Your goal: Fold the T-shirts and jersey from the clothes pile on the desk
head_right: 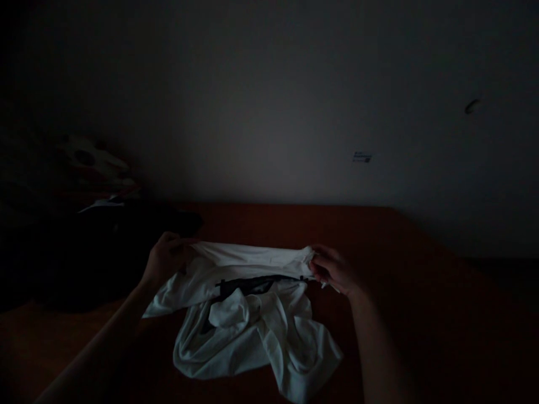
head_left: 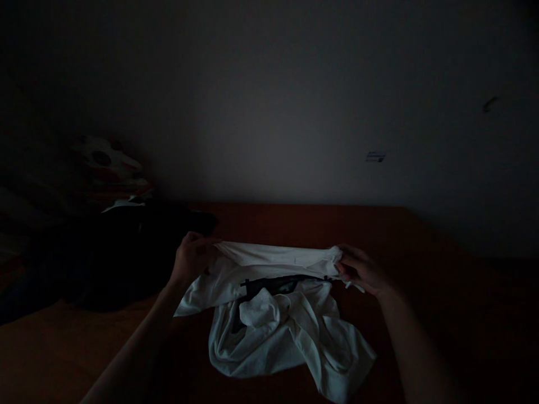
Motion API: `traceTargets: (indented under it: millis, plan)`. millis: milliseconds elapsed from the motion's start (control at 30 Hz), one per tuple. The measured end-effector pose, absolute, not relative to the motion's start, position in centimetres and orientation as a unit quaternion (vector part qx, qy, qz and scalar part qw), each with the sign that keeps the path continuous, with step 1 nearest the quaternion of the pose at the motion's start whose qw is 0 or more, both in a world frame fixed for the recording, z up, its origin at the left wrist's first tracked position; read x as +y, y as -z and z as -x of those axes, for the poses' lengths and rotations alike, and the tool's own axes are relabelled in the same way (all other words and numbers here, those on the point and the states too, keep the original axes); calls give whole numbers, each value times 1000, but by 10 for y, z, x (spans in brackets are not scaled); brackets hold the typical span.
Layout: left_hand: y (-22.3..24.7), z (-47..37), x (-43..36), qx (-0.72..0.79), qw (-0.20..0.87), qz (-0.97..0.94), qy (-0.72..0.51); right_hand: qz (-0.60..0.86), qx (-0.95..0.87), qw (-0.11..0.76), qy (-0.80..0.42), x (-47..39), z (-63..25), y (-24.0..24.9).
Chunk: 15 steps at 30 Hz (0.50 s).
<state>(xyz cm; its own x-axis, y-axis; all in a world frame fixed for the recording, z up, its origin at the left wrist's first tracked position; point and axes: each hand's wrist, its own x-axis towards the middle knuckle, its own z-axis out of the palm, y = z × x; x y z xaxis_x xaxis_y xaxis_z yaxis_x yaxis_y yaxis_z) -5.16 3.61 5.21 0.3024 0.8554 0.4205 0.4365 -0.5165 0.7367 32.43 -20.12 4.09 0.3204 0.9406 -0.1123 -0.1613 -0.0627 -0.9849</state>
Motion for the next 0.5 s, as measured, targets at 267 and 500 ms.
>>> traceTargets:
  millis: [267,500]
  plan:
    - [-69,40,20,382,617,-550,-413,514,-327,682,-406,-189,-325,-34]
    - [-53,57,32,286,737,-564,-237,497,-441,483,-570,-218,-344,-34]
